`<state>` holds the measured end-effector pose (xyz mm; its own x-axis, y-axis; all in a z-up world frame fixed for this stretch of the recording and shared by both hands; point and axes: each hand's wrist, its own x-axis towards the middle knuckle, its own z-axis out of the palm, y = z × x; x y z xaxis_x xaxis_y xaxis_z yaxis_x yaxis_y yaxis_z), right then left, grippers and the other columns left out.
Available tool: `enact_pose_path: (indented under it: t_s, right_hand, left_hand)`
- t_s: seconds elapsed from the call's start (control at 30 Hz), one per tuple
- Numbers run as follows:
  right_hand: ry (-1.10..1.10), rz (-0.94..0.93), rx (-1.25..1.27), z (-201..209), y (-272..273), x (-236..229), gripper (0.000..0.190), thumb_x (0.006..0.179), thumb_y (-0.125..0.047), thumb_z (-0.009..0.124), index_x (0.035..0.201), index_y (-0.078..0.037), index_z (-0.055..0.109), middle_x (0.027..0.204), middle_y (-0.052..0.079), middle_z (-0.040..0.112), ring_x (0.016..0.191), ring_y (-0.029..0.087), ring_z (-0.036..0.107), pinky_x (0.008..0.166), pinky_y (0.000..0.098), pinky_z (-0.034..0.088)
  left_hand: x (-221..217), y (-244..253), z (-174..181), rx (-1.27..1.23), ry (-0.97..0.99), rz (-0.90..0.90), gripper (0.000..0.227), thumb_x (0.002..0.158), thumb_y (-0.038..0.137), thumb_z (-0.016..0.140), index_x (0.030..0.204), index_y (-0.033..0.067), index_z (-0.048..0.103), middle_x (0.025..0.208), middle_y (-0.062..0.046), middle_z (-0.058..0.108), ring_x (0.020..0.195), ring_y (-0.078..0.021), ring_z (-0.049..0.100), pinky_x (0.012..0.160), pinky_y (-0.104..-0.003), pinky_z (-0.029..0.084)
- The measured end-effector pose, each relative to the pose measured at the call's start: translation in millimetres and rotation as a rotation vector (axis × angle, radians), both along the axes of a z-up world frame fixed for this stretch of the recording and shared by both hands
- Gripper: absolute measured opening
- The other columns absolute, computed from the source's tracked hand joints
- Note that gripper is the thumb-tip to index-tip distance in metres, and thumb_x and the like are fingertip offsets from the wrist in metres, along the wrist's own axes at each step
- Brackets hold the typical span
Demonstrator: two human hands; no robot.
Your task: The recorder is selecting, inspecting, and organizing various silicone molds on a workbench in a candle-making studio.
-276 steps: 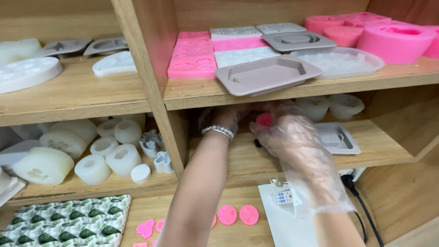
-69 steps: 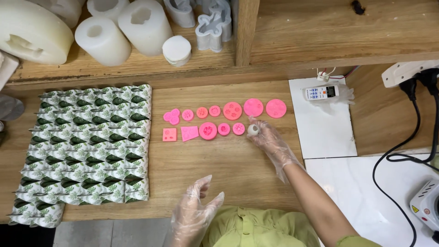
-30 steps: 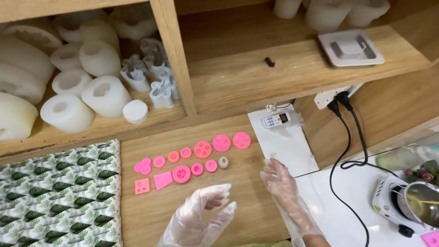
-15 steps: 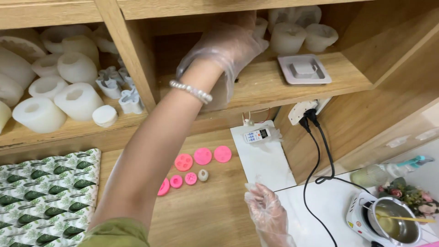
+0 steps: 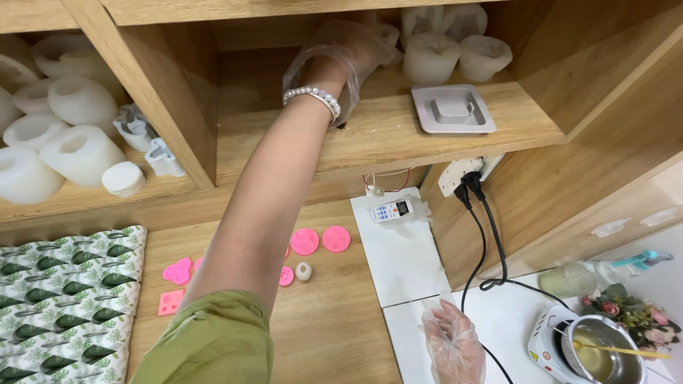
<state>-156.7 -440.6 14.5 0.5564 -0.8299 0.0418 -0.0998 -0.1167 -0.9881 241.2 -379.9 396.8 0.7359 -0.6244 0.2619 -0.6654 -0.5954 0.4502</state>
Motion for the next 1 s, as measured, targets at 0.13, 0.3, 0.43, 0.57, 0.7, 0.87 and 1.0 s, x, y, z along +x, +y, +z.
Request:
enact_pose_path:
  t_s: [0.13,0.3,0.43,0.57,0.7,0.87,1.0]
  right_hand:
    - [-0.011,0.017,0.096,-20.4,5.7,1.6,0.052,0.082,0.002,0.075,0.133,0.002,0.060,0.108,0.020,0.070,0.094,0.023,0.070,0.081,0.0360,0.061]
    - [-0.028,0.182,0.047,-115.1,-28.0,11.8,0.056,0.083,0.002,0.073,0.136,-0.003,0.056,0.111,0.021,0.071,0.095,0.024,0.075,0.083,0.0368,0.062]
    - [-0.052,0.529,0.074,-193.7,-57.2,31.1,0.072,0.080,0.003,0.073,0.145,-0.011,0.043,0.121,0.022,0.064,0.098,0.026,0.073,0.085,0.0403,0.062]
    - [-0.191,0.551,-0.026,-167.9,-33.9,44.5,0.069,0.081,0.006,0.072,0.143,-0.007,0.045,0.118,0.022,0.063,0.100,0.023,0.069,0.085,0.0408,0.065]
    - [-0.157,0.379,0.048,-53.4,24.3,52.2,0.055,0.084,0.008,0.067,0.136,-0.002,0.052,0.119,0.020,0.071,0.094,0.023,0.072,0.082,0.0392,0.064]
    - [-0.182,0.404,-0.063,69.1,59.3,48.7,0.049,0.087,0.006,0.064,0.135,0.003,0.052,0.119,0.019,0.070,0.101,0.023,0.073,0.089,0.0391,0.063]
    - [-0.312,0.422,0.186,114.7,69.6,46.5,0.046,0.091,-0.001,0.067,0.134,0.005,0.051,0.116,0.022,0.068,0.099,0.025,0.073,0.087,0.0436,0.064]
  left_hand:
    - [-17.1,14.1,8.8,-0.019,0.078,0.018,0.036,0.083,0.040,0.074,0.111,0.0176,0.067,0.097,-0.009,0.073,0.091,-0.0250,0.069,0.087,-0.041,0.052]
    - [-28.3,30.4,12.7,-0.107,0.034,-0.034,0.037,0.082,0.036,0.076,0.108,0.0104,0.070,0.102,-0.006,0.073,0.096,-0.0213,0.069,0.091,-0.036,0.053]
    - [-22.4,36.4,-4.2,-0.254,-0.007,-0.165,0.041,0.088,0.035,0.074,0.118,0.0090,0.064,0.112,-0.007,0.072,0.104,-0.0219,0.069,0.096,-0.034,0.053]
    - [-65.9,68.2,1.7,-0.364,-0.093,-0.312,0.040,0.094,0.030,0.076,0.122,0.0065,0.061,0.120,-0.011,0.069,0.111,-0.0270,0.065,0.097,-0.038,0.049]
    - [-120.5,111.8,11.2,-0.542,-0.107,-0.399,0.043,0.090,0.016,0.076,0.131,0.0104,0.061,0.121,-0.008,0.073,0.112,-0.0227,0.072,0.096,-0.033,0.057]
    - [-171.2,151.8,-6.8,-0.606,-0.422,-0.468,0.054,0.090,0.011,0.083,0.136,0.0148,0.055,0.129,-0.002,0.069,0.111,-0.0211,0.072,0.102,-0.033,0.060]
    - [-206.2,184.3,-35.6,-0.635,-0.336,-0.485,0.063,0.089,0.006,0.081,0.143,0.0123,0.048,0.140,-0.005,0.063,0.118,-0.0233,0.069,0.106,-0.034,0.058]
